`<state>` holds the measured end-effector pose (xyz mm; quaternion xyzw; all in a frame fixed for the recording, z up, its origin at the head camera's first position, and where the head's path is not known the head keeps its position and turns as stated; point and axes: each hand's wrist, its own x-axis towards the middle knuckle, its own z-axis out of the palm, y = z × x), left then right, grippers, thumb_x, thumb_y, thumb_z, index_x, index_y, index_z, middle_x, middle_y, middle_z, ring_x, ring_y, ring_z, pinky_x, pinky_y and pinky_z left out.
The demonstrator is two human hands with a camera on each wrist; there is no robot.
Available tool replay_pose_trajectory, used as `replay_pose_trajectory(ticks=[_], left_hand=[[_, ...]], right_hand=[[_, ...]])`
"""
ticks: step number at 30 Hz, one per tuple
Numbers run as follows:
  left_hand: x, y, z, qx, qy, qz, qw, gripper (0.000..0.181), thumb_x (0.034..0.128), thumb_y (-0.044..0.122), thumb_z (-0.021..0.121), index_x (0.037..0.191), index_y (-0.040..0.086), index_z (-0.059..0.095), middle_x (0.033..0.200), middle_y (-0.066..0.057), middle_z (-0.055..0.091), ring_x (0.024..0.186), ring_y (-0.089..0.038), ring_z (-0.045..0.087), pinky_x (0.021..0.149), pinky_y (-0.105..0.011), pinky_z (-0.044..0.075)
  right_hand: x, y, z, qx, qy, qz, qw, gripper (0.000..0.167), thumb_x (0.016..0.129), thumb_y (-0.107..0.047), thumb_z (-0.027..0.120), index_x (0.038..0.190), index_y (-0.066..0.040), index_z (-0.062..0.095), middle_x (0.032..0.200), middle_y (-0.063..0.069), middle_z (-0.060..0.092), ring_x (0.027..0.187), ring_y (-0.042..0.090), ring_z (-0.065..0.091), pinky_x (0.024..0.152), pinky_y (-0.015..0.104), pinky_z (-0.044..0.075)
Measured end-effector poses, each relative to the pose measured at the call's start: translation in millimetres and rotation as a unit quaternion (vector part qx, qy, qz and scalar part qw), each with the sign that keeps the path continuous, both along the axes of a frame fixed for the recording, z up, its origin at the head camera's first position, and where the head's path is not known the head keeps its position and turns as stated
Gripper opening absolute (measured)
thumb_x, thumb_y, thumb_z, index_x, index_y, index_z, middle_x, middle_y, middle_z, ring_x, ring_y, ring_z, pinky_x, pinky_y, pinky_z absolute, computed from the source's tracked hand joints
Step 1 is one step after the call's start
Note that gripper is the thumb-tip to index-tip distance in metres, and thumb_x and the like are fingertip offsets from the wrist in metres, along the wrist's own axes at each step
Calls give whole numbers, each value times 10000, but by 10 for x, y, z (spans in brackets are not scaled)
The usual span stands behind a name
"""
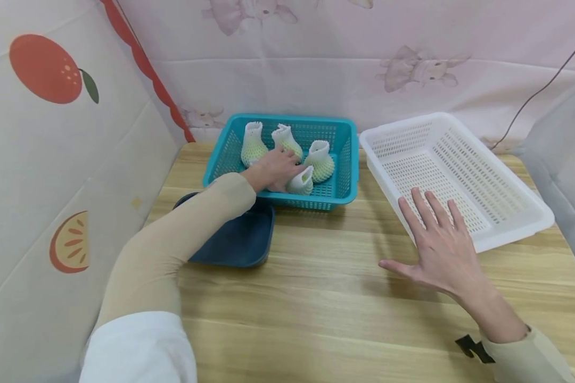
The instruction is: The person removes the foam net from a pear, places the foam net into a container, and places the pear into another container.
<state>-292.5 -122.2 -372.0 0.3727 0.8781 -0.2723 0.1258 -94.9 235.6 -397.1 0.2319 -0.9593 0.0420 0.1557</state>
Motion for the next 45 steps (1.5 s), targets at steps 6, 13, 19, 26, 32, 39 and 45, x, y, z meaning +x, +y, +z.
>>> replay_pose_trajectory(ticks=[6,13,19,26,32,39,45], left_hand=[[-15,58,-27,136,-83,27,9999,803,976,547,684,1615,162,387,1598,-137,501,1478,-350,468,1220,-544,400],[-8,91,-72,412,-191,-29,9990,641,989,421,698,1524,142,483,1537,-111,567,1423,-338,505,1205,-538,422],[-5,110,-95,316,-101,-139,9994,640,992,434,697,1514,125,492,1541,-107,570,1432,-334,500,1205,-541,430],[-18,77,-53,317,-36,-155,9994,712,965,470,721,1531,112,478,1568,-117,545,1444,-341,493,1206,-529,428],[-18,20,39,323,159,-181,9992,862,915,602,729,1566,115,441,1568,-118,542,1444,-347,489,1206,-525,431],[15,-32,153,416,249,-277,9984,905,895,648,728,1561,106,445,1563,-128,538,1442,-352,482,1195,-518,437],[25,-97,244,597,268,-204,9976,945,868,672,741,1563,105,444,1574,-137,524,1445,-362,466,1204,-538,414]], right_hand=[[23,7,-7,-13,-30,-16,10000,1289,729,-1001,485,1662,-126,324,1730,193,304,1553,468,328,1275,691,187],[16,6,-18,-1,-3,1,10000,1277,740,-1009,450,1659,-129,334,1724,195,317,1553,465,329,1261,696,211],[27,16,-18,-17,-7,-19,10000,1286,742,-1014,441,1658,-117,332,1732,191,302,1561,461,323,1273,690,193],[26,21,14,-16,-28,-57,10000,1285,731,-997,489,1658,-121,331,1725,194,315,1562,459,318,1269,695,197],[17,19,36,5,-41,-71,10000,1288,721,-986,518,1656,-119,336,1737,186,292,1570,453,308,1277,692,183],[12,13,55,62,-40,-80,9999,1285,716,-982,529,1648,-114,355,1733,189,299,1566,450,314,1277,680,192],[12,18,64,84,-56,-100,9999,1289,711,-974,547,1651,-114,348,1727,196,311,1569,454,311,1267,687,208]])
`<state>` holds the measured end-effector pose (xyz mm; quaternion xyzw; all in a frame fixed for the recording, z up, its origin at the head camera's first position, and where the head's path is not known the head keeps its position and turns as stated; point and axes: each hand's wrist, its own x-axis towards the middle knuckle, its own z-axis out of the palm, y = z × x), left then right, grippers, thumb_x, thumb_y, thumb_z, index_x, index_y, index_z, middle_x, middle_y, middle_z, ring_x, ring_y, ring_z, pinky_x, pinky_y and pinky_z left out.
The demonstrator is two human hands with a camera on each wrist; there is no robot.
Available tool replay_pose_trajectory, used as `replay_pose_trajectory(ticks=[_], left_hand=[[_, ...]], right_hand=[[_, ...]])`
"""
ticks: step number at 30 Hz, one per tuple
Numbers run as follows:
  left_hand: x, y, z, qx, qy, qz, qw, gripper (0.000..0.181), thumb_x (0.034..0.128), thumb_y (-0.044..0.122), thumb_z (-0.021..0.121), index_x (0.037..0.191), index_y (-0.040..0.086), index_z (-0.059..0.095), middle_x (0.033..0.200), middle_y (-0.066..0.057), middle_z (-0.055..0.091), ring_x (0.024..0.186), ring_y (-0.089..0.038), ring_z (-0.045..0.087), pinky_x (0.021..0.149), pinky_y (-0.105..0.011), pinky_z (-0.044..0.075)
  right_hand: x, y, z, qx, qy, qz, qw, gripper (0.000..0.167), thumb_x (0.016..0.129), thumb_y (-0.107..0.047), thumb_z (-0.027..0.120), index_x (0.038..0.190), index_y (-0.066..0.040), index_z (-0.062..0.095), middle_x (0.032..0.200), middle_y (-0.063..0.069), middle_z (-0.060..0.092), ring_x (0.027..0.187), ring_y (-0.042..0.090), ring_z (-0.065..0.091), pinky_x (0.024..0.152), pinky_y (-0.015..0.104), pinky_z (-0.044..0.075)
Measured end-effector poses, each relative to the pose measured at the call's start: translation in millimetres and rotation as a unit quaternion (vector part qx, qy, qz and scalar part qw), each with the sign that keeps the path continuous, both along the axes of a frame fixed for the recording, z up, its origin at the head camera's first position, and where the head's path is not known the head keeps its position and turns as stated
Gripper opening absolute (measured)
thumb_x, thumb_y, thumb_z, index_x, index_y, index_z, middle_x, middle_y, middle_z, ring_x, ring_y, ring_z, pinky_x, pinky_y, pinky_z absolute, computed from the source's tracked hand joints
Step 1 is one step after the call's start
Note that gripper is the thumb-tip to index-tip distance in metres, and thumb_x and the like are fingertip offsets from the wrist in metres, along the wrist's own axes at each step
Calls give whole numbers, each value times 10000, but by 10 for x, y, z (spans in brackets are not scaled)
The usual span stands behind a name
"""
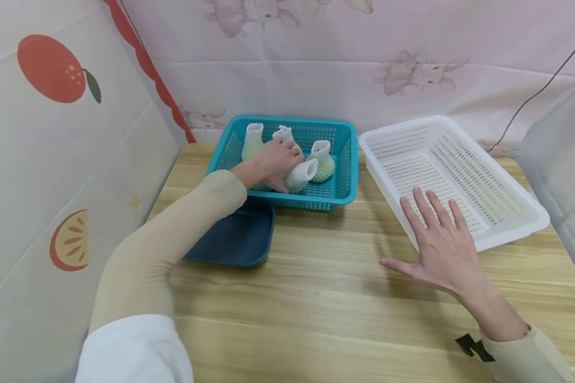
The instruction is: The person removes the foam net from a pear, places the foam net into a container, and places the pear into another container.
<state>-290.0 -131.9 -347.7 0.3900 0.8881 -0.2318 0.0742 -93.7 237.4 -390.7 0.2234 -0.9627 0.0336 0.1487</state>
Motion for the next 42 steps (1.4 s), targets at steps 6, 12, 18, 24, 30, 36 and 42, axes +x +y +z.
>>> replay_pose_trajectory(ticks=[6,12,18,24,30,36,42], left_hand=[[47,-66,116,297,50,47,9995,954,852,666,754,1546,84,452,1560,-153,532,1411,-369,480,1207,-553,406],[97,-107,192,457,101,155,9988,963,847,689,734,1541,83,454,1545,-151,540,1393,-360,496,1188,-554,421],[126,-140,248,717,69,296,9970,961,841,689,721,1537,82,453,1534,-153,539,1394,-364,491,1177,-557,423],[192,-161,338,949,86,343,9949,959,839,702,707,1525,76,466,1522,-160,542,1408,-378,482,1173,-577,420],[325,-177,361,1333,266,357,9901,961,813,727,710,1497,89,492,1480,-138,577,1359,-352,513,1126,-551,470],[561,-157,336,2023,326,392,9780,944,765,716,769,1420,68,566,1369,-124,648,1223,-321,560,1035,-495,524],[779,-129,286,2446,501,235,9680,900,752,740,755,1360,90,620,1283,-93,684,1159,-292,595,980,-464,535]], right_hand=[[0,8,0,-18,-40,-25,10000,1289,712,-958,568,1655,-111,335,1734,192,295,1584,447,288,1256,697,214],[2,11,-2,-14,-58,-37,10000,1304,700,-956,586,1660,-113,325,1740,190,281,1582,454,287,1260,700,206],[4,10,3,-31,-102,-47,9999,1283,703,-928,612,1656,-114,335,1728,200,304,1580,455,289,1278,684,188],[2,16,-2,-37,-91,-50,9999,1297,705,-947,592,1662,-115,318,1738,195,284,1579,455,288,1285,682,168],[0,18,-5,-57,-76,-43,9999,1288,711,-938,596,1663,-116,317,1733,200,293,1570,460,299,1285,678,170],[3,26,-5,-75,-47,-31,10000,1291,714,-952,577,1659,-109,323,1730,201,300,1566,459,304,1282,679,172],[-6,22,-4,-77,3,-14,10000,1291,714,-966,557,1655,-110,335,1724,203,314,1561,459,315,1273,681,193]])
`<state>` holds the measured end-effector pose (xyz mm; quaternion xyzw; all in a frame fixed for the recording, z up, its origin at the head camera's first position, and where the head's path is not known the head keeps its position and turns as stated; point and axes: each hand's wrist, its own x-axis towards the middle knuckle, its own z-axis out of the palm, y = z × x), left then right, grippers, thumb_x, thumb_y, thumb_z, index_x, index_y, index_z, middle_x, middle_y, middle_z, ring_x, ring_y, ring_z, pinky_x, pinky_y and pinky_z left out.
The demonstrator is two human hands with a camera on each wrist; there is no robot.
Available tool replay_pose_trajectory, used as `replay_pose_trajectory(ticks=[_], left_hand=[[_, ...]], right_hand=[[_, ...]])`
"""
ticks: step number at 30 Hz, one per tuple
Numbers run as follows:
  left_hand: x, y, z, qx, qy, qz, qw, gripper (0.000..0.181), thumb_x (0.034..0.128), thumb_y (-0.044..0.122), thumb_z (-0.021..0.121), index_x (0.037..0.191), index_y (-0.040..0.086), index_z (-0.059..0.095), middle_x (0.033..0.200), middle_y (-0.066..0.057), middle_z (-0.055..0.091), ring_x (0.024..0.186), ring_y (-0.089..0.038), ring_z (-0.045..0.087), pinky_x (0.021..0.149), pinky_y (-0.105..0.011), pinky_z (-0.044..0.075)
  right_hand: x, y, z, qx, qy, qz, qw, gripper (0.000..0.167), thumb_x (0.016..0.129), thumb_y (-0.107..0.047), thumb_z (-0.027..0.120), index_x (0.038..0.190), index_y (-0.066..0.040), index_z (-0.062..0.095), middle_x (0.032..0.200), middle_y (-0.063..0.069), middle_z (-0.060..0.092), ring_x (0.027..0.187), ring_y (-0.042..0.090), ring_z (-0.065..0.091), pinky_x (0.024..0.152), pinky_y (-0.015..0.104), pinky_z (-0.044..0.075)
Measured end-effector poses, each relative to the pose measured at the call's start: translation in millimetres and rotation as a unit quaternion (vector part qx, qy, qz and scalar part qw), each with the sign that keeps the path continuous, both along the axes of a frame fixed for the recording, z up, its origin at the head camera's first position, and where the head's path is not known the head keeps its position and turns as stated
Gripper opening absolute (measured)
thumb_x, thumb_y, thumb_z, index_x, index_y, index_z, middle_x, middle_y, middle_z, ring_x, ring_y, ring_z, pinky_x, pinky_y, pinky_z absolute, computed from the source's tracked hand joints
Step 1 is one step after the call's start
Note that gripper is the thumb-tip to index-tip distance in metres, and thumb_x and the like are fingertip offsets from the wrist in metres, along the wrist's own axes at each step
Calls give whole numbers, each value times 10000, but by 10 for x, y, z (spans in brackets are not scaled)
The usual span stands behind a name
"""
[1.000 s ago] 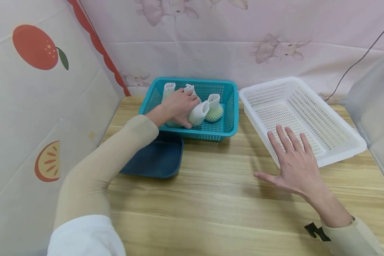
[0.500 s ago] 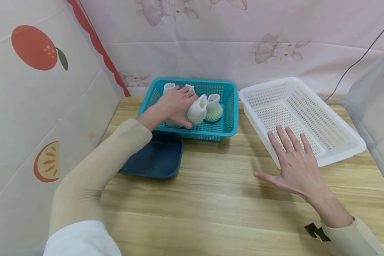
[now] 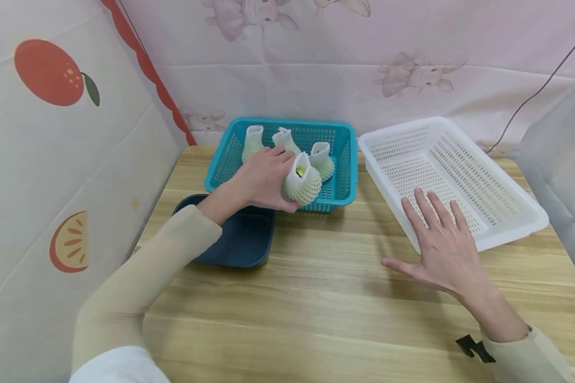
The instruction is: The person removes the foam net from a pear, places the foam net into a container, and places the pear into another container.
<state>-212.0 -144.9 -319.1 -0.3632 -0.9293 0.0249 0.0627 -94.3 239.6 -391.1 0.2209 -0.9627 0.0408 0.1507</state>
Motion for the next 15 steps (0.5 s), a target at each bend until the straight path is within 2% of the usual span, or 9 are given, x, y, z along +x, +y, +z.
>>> replay_pose_trajectory(ticks=[7,15], left_hand=[[268,70,-63,494,55,13,9988,903,722,741,767,1324,79,646,1246,-89,698,1137,-279,616,966,-458,546],[557,190,-194,711,51,-128,9974,890,690,729,806,1291,90,661,1213,-75,687,1104,-254,612,949,-432,562]], right_hand=[[13,1,-17,-44,24,38,10000,1293,728,-985,515,1660,-110,320,1724,199,314,1560,457,317,1283,677,175],[21,4,-26,-55,63,48,10000,1289,738,-995,486,1665,-116,310,1730,189,306,1562,458,319,1265,686,205]])
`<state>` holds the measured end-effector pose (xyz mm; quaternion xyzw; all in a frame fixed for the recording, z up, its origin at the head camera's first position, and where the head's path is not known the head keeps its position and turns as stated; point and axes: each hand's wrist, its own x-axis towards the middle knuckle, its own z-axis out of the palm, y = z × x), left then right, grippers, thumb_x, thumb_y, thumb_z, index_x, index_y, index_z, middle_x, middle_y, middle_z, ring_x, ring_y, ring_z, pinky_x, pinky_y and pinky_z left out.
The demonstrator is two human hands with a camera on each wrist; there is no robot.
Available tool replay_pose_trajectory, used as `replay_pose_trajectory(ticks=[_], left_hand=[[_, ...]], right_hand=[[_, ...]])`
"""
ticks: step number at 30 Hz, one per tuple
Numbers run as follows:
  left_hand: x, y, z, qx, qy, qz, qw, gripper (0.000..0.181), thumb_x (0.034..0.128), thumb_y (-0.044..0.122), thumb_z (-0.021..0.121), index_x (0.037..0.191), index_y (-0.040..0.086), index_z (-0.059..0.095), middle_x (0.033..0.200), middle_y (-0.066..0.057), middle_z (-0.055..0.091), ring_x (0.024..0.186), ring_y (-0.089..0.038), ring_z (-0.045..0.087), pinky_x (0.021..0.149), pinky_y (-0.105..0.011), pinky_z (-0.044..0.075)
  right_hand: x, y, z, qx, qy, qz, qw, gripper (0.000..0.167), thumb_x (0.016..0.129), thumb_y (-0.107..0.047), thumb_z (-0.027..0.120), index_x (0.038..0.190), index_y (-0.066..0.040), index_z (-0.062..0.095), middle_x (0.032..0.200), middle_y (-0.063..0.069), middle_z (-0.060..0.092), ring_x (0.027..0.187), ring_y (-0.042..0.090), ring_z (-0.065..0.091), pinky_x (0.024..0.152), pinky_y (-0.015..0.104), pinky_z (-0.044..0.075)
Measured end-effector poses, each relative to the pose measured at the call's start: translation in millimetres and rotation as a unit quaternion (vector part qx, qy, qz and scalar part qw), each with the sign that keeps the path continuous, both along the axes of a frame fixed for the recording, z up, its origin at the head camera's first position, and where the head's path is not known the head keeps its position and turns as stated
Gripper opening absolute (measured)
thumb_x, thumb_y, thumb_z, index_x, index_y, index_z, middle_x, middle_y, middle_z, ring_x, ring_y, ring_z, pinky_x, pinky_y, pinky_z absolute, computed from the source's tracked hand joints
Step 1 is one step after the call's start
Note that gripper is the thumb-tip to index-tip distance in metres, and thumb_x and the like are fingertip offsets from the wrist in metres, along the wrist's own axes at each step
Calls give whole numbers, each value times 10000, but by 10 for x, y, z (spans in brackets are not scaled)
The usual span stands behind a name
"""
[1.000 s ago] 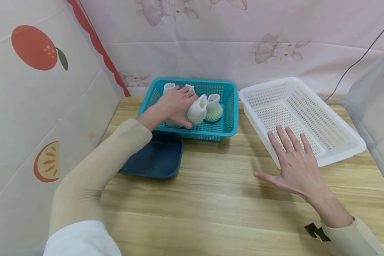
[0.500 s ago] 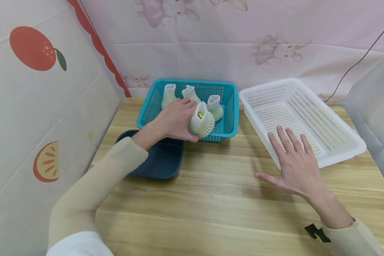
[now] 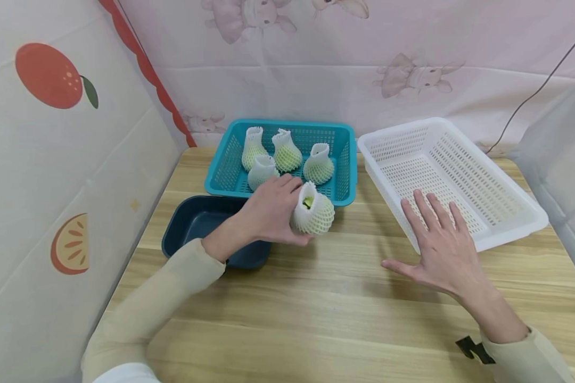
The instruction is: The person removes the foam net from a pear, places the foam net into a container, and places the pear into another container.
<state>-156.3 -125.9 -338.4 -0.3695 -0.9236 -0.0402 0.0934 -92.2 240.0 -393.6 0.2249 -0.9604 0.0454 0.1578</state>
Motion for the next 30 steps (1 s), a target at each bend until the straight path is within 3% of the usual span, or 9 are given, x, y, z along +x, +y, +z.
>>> replay_pose_trajectory(ticks=[6,14,22,30], left_hand=[[162,69,-99,-34,20,-40,10000,902,677,748,808,1293,105,660,1219,-58,669,1116,-236,602,960,-414,567],[357,189,-298,105,-94,182,9997,858,693,744,801,1238,94,673,1192,-52,665,1065,-220,594,900,-389,577],[494,267,-551,49,-10,361,9993,869,703,777,780,1228,90,683,1180,-51,668,1036,-216,584,894,-375,562],[612,344,-753,-80,-77,271,9996,886,728,816,724,1242,97,678,1164,-39,662,1038,-203,591,913,-385,562]], right_hand=[[2,0,-6,-11,12,7,10000,1286,744,-996,476,1670,-121,298,1731,189,304,1568,454,317,1262,682,214],[3,-5,-20,-7,13,39,10000,1278,749,-987,483,1667,-116,306,1730,194,305,1571,449,313,1259,688,218],[9,-10,-33,-16,-16,62,10000,1270,745,-963,533,1663,-113,317,1739,182,288,1565,457,324,1257,692,220],[15,-16,-56,24,-25,84,10000,1277,748,-977,507,1665,-110,310,1745,185,269,1578,452,305,1271,684,207]])
